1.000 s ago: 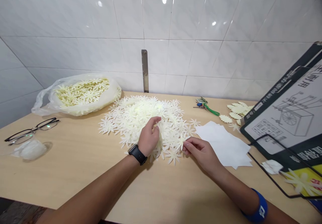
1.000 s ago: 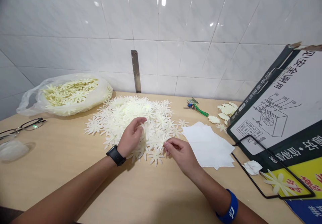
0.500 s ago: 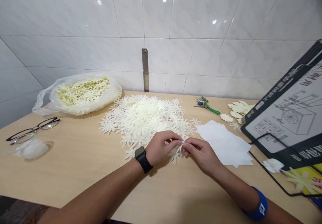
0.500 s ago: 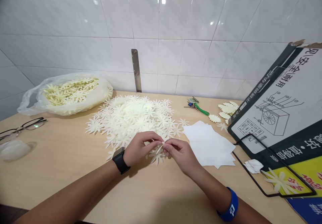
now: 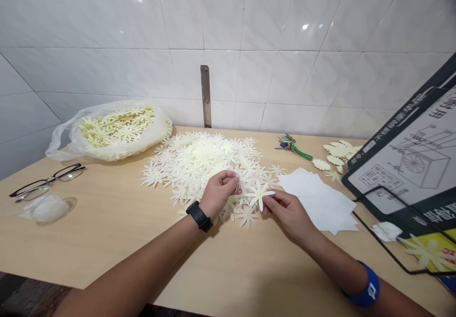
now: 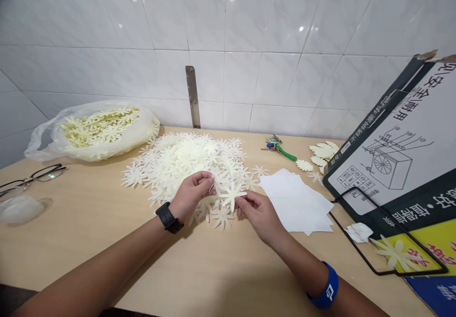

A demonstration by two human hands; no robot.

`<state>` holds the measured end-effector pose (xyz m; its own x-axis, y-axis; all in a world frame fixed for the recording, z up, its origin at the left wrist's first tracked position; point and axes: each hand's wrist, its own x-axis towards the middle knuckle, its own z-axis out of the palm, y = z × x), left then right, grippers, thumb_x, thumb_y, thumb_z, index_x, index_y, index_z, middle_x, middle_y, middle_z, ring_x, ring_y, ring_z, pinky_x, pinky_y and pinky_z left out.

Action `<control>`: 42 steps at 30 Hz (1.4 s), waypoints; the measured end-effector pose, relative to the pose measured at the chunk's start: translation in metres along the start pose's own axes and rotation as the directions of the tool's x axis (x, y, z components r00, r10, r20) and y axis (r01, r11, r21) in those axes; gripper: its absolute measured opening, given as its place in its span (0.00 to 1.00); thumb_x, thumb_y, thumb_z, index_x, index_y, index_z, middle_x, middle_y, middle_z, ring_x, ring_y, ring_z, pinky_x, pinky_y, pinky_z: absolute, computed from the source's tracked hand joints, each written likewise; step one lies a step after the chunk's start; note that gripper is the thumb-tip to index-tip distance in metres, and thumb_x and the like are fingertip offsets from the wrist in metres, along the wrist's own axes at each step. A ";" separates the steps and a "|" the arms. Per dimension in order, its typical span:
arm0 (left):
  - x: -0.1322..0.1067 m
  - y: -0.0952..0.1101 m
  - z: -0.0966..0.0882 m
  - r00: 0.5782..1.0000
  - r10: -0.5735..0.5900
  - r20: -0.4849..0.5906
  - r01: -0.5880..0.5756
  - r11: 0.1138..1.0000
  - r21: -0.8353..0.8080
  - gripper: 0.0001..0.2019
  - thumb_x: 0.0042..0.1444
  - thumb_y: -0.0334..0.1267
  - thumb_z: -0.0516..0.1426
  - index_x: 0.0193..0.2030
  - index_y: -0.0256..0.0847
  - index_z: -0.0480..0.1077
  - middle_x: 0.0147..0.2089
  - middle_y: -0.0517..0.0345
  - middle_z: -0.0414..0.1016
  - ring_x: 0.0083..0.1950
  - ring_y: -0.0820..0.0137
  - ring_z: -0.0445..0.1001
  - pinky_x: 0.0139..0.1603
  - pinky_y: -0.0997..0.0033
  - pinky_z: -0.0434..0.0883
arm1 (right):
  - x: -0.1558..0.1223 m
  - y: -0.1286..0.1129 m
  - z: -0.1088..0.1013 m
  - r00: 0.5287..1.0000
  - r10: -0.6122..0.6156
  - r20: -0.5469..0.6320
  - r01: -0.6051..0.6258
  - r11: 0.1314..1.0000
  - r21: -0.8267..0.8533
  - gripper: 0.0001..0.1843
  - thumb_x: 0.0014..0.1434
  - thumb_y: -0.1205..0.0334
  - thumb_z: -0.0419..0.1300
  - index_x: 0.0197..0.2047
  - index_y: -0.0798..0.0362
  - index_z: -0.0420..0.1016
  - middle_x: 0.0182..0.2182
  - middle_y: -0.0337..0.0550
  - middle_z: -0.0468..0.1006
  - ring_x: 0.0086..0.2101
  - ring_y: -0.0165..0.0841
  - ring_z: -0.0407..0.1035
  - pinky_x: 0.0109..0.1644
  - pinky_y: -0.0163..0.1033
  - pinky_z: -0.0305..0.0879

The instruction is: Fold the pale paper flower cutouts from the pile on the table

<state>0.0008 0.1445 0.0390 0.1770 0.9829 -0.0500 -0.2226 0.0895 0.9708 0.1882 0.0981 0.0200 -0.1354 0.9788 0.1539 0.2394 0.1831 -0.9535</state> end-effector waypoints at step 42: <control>-0.016 -0.004 0.008 0.935 0.240 0.262 -0.332 0.853 0.403 0.07 0.59 0.38 0.56 0.34 0.38 0.73 0.34 0.55 0.76 0.36 0.69 0.73 0.40 0.71 0.69 | 0.001 0.007 0.003 0.992 0.066 0.108 -0.090 0.967 0.237 0.13 0.60 0.55 0.62 0.28 0.54 0.77 0.24 0.39 0.74 0.26 0.30 0.66 0.32 0.37 0.63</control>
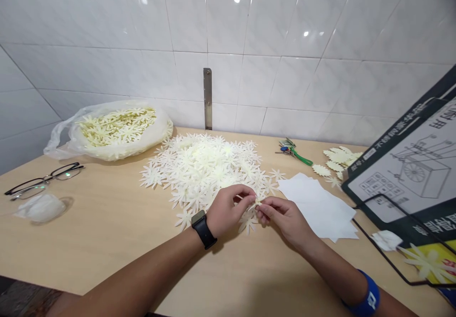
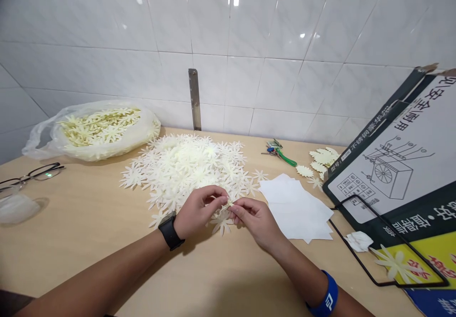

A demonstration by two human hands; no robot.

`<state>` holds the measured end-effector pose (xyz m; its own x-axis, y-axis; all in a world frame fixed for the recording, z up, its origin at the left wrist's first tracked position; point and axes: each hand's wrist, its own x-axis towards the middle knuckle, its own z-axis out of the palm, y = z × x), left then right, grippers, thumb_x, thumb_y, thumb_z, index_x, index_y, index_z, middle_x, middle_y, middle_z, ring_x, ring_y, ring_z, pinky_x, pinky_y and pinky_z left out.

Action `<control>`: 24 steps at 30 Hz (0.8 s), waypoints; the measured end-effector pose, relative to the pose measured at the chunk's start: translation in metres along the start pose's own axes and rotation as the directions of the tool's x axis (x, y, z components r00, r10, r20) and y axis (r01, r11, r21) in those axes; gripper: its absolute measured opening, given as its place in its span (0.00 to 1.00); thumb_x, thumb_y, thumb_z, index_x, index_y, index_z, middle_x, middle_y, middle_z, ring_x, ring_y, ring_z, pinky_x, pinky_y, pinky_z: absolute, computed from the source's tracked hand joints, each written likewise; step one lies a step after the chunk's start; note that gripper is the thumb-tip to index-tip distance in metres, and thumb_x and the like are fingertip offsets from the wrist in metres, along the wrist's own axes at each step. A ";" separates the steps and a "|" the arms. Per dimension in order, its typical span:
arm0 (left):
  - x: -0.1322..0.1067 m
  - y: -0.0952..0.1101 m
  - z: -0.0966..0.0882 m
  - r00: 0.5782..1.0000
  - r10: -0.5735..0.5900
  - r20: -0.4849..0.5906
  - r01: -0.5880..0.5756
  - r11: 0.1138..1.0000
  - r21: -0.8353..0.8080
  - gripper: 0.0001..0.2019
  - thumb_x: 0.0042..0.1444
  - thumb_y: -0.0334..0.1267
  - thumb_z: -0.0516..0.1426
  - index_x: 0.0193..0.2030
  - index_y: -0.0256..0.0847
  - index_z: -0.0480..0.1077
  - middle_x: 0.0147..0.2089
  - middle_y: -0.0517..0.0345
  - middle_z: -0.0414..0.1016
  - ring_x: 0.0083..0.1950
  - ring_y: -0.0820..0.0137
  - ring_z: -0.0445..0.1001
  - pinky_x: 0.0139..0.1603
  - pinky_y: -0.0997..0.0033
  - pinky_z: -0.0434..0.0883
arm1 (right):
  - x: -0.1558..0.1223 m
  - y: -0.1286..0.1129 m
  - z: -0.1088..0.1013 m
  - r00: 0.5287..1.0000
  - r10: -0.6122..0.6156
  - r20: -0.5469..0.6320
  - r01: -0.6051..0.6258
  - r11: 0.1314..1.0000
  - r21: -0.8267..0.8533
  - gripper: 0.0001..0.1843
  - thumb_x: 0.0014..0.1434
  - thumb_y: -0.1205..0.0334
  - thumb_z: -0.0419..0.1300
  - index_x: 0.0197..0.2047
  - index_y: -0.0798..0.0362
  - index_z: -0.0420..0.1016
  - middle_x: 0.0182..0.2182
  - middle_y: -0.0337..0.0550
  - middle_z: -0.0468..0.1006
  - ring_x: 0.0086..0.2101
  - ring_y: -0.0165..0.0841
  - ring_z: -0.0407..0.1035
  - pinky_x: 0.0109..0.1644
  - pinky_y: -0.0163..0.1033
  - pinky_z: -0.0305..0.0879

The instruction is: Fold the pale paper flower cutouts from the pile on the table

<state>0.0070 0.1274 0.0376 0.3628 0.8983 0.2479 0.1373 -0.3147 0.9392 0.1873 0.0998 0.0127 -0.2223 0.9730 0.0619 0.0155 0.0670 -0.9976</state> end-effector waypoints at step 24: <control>0.005 -0.003 -0.013 0.942 0.334 0.023 -0.331 0.917 0.223 0.06 0.59 0.34 0.57 0.37 0.40 0.77 0.38 0.54 0.80 0.40 0.69 0.75 0.44 0.69 0.70 | 0.000 -0.005 -0.001 0.991 0.014 -0.136 -0.017 1.000 -0.021 0.15 0.53 0.53 0.66 0.21 0.54 0.75 0.19 0.39 0.74 0.24 0.30 0.67 0.29 0.35 0.64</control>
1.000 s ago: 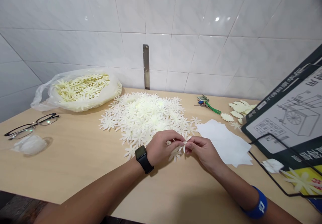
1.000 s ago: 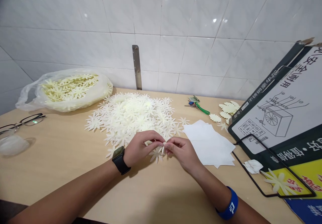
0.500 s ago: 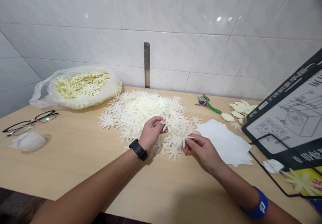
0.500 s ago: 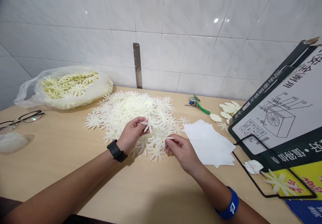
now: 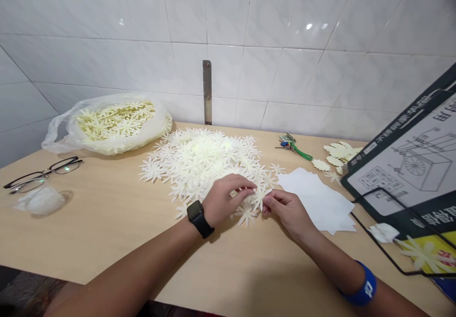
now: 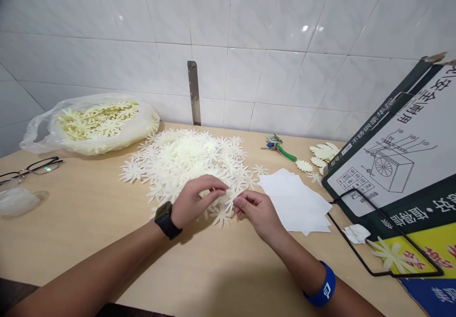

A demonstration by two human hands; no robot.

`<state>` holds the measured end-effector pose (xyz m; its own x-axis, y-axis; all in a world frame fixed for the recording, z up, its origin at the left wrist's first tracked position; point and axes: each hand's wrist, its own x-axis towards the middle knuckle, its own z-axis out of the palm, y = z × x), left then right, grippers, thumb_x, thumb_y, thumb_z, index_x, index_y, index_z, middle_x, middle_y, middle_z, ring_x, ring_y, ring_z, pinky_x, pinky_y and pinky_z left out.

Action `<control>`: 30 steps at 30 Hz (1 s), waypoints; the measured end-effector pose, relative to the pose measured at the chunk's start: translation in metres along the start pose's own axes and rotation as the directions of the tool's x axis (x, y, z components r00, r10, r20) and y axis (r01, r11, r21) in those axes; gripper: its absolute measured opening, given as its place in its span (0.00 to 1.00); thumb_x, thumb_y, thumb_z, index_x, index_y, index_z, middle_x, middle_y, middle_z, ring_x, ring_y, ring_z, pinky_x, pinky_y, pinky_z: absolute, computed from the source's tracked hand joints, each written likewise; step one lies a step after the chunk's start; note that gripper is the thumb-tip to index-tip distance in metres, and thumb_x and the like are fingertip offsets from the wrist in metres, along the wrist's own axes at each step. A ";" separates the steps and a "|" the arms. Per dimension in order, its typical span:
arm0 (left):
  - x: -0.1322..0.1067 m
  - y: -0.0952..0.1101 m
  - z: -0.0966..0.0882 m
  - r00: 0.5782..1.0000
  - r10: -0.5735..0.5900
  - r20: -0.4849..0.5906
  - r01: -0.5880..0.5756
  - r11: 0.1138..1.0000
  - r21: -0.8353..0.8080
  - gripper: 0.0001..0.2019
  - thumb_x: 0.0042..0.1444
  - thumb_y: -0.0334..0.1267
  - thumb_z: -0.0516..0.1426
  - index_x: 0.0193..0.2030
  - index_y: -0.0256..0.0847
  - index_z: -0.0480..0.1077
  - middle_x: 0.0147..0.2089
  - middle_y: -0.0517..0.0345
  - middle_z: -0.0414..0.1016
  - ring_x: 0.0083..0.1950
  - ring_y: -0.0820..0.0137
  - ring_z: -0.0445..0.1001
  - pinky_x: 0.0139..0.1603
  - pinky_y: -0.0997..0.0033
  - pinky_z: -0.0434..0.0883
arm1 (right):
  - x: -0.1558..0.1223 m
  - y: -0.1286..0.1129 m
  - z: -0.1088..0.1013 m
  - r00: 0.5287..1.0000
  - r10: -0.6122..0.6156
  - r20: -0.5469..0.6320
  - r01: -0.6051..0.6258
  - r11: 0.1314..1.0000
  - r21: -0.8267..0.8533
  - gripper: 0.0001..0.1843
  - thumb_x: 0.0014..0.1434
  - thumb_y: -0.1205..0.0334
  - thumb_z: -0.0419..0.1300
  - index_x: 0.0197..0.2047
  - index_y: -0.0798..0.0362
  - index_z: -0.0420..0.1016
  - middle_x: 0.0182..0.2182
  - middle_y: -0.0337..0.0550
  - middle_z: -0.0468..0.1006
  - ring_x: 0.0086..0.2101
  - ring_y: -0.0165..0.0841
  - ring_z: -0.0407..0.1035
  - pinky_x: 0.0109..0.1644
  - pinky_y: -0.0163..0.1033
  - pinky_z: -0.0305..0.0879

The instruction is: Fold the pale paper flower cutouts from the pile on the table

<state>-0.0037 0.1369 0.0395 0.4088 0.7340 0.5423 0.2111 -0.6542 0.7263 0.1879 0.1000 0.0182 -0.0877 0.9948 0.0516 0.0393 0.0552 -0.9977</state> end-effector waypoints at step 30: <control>0.004 -0.009 -0.004 0.926 -0.279 -0.256 0.267 0.960 -0.081 0.09 0.58 0.36 0.56 0.45 0.42 0.72 0.53 0.52 0.74 0.56 0.65 0.69 0.57 0.63 0.66 | -0.002 0.001 0.001 0.999 -0.038 0.038 0.037 0.999 0.015 0.16 0.59 0.52 0.62 0.25 0.54 0.74 0.24 0.40 0.73 0.25 0.29 0.64 0.30 0.36 0.62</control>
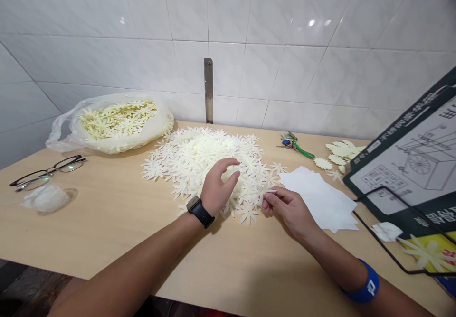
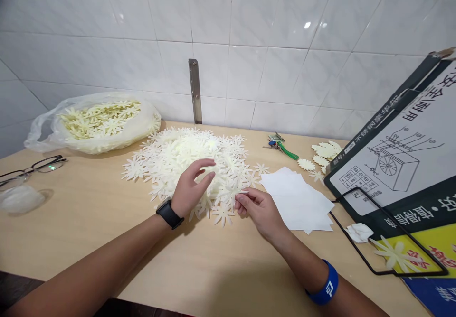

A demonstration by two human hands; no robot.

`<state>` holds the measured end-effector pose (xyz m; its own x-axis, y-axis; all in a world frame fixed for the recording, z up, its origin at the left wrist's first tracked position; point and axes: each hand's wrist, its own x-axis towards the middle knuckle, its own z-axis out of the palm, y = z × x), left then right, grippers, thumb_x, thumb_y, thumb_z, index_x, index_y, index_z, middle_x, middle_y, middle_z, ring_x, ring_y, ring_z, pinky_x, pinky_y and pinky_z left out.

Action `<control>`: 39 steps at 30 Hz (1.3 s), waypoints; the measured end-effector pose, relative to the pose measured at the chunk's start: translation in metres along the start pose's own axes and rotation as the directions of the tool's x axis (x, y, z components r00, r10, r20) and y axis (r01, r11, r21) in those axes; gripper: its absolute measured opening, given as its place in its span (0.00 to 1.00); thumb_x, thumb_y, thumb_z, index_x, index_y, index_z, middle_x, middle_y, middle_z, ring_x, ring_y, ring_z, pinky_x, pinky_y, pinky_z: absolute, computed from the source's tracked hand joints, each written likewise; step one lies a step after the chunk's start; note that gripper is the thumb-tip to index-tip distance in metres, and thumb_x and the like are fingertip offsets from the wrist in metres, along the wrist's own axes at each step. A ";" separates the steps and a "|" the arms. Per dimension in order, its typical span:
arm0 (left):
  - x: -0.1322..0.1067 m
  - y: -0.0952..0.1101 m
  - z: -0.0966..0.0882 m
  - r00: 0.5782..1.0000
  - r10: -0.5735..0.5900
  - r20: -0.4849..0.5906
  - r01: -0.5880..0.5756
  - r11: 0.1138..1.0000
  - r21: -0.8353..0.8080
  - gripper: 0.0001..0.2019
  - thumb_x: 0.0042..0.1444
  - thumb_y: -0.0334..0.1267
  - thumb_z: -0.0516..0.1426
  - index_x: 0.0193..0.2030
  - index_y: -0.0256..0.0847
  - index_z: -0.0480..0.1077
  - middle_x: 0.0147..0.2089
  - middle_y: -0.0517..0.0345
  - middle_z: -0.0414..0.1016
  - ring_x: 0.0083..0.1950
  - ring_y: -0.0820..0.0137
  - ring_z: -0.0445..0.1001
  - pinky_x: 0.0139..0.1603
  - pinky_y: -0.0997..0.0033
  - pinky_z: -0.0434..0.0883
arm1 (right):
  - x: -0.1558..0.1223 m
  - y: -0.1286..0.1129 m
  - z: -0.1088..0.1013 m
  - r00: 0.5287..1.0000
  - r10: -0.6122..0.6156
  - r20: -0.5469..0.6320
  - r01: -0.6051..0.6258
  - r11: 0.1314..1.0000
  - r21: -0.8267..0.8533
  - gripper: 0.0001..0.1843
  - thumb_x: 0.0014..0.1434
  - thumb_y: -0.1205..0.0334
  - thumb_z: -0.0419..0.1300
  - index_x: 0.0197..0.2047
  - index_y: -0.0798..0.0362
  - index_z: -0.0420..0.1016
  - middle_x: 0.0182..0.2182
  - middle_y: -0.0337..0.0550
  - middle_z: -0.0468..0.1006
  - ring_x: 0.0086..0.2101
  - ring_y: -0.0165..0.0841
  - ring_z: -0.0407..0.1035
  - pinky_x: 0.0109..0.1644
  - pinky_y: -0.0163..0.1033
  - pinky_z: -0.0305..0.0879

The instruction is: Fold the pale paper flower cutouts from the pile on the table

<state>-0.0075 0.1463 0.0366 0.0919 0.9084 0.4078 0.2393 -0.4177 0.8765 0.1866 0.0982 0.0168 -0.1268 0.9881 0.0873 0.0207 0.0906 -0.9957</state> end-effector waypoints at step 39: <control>-0.008 -0.003 0.018 0.836 -0.352 0.421 0.513 0.772 -0.374 0.17 0.43 0.48 0.65 0.26 0.35 0.69 0.23 0.58 0.72 0.24 0.75 0.69 0.29 0.73 0.68 | 0.000 0.004 -0.004 1.000 0.020 -0.001 -0.020 0.996 -0.084 0.15 0.61 0.50 0.60 0.32 0.53 0.75 0.27 0.41 0.71 0.27 0.31 0.64 0.32 0.37 0.63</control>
<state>0.0084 0.1402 0.0259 0.3999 0.9135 -0.0750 -0.1298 0.1374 0.9820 0.1904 0.0991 0.0126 -0.1255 0.9898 0.0674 0.1067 0.0810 -0.9910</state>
